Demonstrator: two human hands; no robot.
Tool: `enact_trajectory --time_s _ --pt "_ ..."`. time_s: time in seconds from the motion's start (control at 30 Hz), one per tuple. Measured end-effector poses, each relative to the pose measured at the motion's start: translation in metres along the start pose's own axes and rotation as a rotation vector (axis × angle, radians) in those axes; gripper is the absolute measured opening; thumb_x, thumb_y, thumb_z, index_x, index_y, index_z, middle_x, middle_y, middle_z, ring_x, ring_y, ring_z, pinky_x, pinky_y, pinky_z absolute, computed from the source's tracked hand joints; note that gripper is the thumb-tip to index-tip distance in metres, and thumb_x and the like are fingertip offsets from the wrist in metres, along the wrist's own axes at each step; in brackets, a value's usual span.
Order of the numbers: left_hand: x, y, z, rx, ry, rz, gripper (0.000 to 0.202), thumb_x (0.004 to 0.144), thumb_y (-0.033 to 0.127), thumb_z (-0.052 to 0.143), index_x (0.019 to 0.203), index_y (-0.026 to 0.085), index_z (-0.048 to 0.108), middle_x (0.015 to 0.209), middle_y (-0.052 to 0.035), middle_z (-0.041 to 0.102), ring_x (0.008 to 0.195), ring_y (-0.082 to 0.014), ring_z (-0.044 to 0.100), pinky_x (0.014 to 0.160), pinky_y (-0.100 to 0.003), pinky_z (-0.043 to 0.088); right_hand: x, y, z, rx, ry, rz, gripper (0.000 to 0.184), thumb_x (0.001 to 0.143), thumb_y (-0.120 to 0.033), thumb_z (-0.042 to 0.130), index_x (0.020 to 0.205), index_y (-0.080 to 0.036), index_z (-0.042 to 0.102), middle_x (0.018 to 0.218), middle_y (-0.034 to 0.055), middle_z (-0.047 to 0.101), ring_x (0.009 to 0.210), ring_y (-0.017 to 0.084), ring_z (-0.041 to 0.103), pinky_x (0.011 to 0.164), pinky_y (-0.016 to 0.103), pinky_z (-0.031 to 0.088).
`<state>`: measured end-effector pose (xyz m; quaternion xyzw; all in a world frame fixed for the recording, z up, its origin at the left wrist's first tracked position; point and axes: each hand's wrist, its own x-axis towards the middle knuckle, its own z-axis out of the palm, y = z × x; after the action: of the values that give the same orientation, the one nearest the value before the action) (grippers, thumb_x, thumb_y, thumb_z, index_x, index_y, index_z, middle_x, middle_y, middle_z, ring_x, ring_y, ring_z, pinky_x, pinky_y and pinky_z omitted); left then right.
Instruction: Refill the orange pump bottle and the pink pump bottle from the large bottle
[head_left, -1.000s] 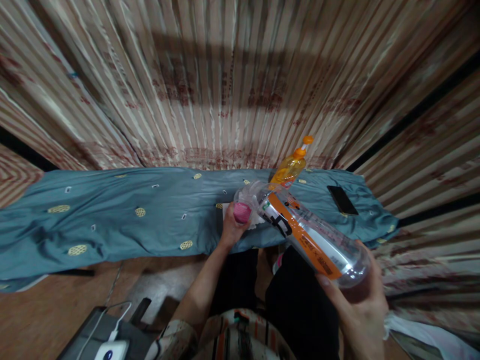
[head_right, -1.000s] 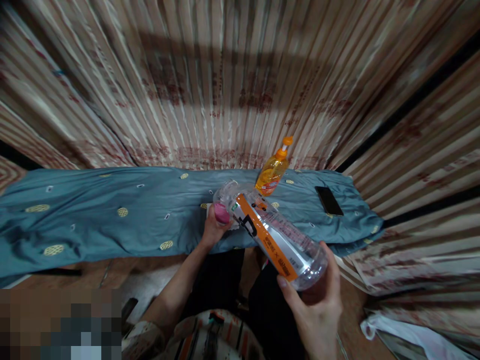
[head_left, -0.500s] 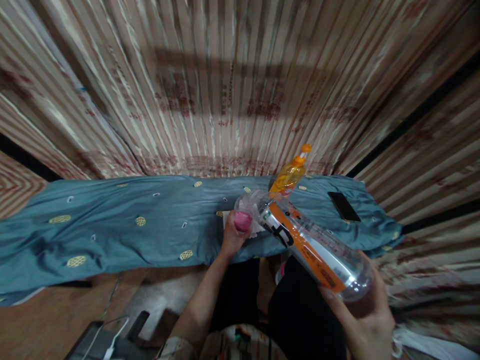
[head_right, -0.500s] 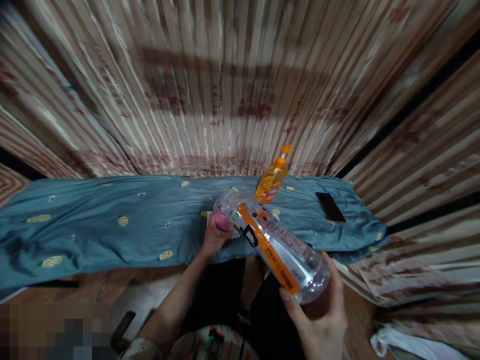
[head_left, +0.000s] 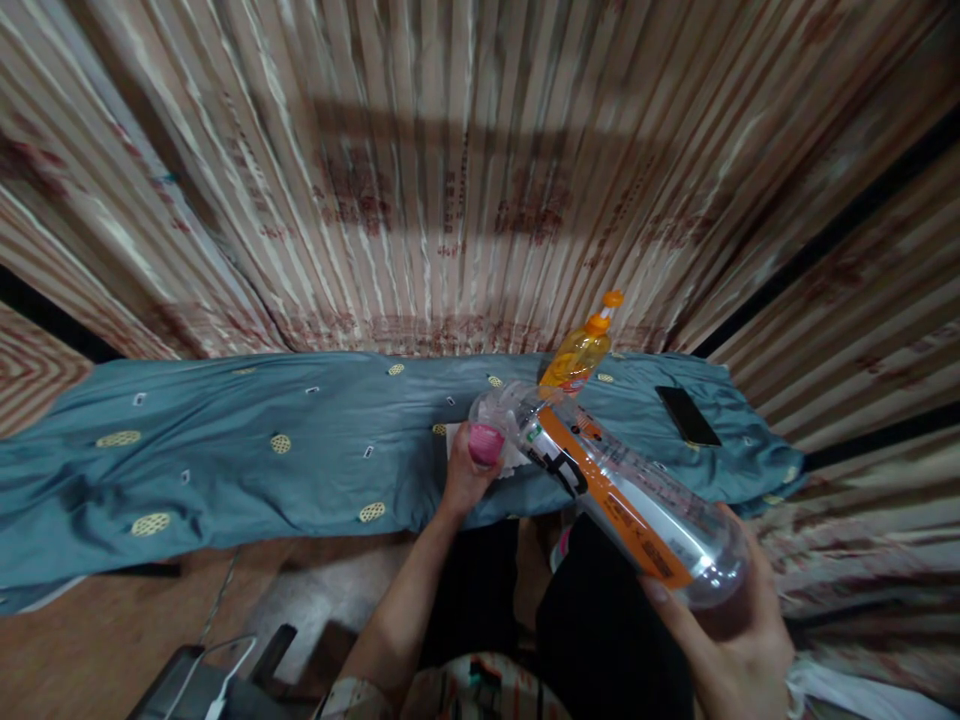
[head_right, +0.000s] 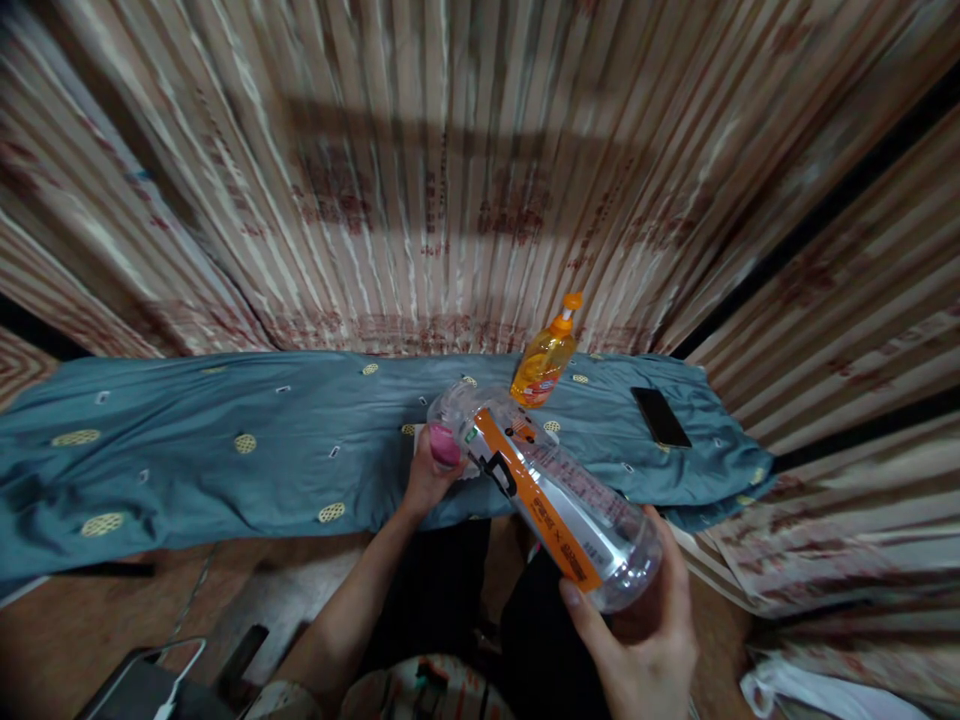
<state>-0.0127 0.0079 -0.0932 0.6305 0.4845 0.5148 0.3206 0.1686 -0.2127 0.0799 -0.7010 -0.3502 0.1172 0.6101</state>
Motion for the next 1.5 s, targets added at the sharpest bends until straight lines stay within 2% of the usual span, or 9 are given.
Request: enact_trajectory --time_s 0.13,0.27,0.5,0.9,1.1,1.27,1.4,1.5 --pt "0.0 0.0 0.001 -0.001 0.007 -0.001 0.087 0.067 0.03 0.089 0.143 0.021 0.047 0.137 -0.0138 0.064 0.129 -0.0339 0.064 0.112 -0.051 0.053 -0.001 -0.002 -0.001 -0.015 0.008 -0.01 0.103 0.064 -0.05 0.094 0.155 -0.024 0.053 0.143 0.0128 0.063 0.127 0.039 0.063 0.115 0.059 0.046" --pt "0.001 0.002 0.0 -0.01 -0.002 0.005 0.085 0.067 0.028 0.088 0.141 0.021 0.048 0.135 -0.0131 0.065 0.127 -0.0334 0.065 0.112 -0.05 0.054 -0.001 0.0 -0.002 0.017 -0.046 0.005 0.106 0.065 -0.047 0.094 0.158 -0.025 0.048 0.147 0.0131 0.061 0.131 0.04 0.06 0.118 0.06 0.043" --pt "0.001 0.0 0.0 -0.005 -0.01 -0.021 0.087 0.066 0.028 0.09 0.142 0.02 0.048 0.136 -0.0142 0.064 0.13 -0.0342 0.064 0.115 -0.052 0.051 0.0 -0.001 -0.002 -0.02 -0.024 -0.031 0.105 0.065 -0.051 0.093 0.157 -0.023 0.05 0.148 0.0145 0.06 0.133 0.041 0.06 0.114 0.058 0.046" --pt "0.002 0.003 0.0 -0.012 -0.011 -0.01 0.087 0.067 0.028 0.089 0.143 0.021 0.047 0.137 -0.0132 0.063 0.131 -0.0337 0.063 0.115 -0.051 0.051 -0.001 -0.005 0.001 0.042 -0.027 0.01 0.108 0.062 -0.048 0.096 0.156 -0.023 0.05 0.15 0.0154 0.058 0.134 0.042 0.058 0.116 0.062 0.043" --pt "0.003 0.005 0.0 -0.017 -0.001 -0.005 0.086 0.066 0.026 0.089 0.141 0.022 0.048 0.136 -0.0121 0.064 0.129 -0.0334 0.064 0.115 -0.051 0.051 -0.001 -0.002 0.001 0.012 -0.036 -0.005 0.105 0.065 -0.05 0.093 0.157 -0.024 0.049 0.149 0.0145 0.059 0.133 0.041 0.061 0.113 0.058 0.049" --pt "0.003 0.006 0.0 -0.016 0.004 0.013 0.087 0.066 0.026 0.089 0.142 0.022 0.048 0.138 -0.0134 0.064 0.131 -0.0336 0.063 0.117 -0.051 0.05 -0.004 -0.013 0.001 -0.013 -0.043 -0.001 0.103 0.067 -0.048 0.092 0.157 -0.023 0.049 0.148 0.0137 0.061 0.132 0.039 0.062 0.111 0.055 0.052" --pt "0.003 0.003 0.0 -0.023 -0.005 0.019 0.086 0.066 0.025 0.089 0.141 0.021 0.048 0.137 -0.0133 0.064 0.13 -0.0335 0.064 0.116 -0.051 0.051 -0.006 -0.025 0.002 -0.002 -0.061 0.053 0.105 0.069 -0.048 0.091 0.16 -0.021 0.045 0.153 0.0156 0.056 0.14 0.04 0.056 0.118 0.059 0.045" --pt "0.003 0.002 0.001 -0.021 0.005 0.01 0.086 0.065 0.025 0.09 0.141 0.022 0.049 0.137 -0.0124 0.064 0.13 -0.0333 0.064 0.116 -0.051 0.05 -0.006 -0.026 0.002 -0.003 -0.064 0.047 0.104 0.07 -0.048 0.091 0.159 -0.022 0.045 0.152 0.0146 0.057 0.139 0.04 0.057 0.119 0.06 0.044"
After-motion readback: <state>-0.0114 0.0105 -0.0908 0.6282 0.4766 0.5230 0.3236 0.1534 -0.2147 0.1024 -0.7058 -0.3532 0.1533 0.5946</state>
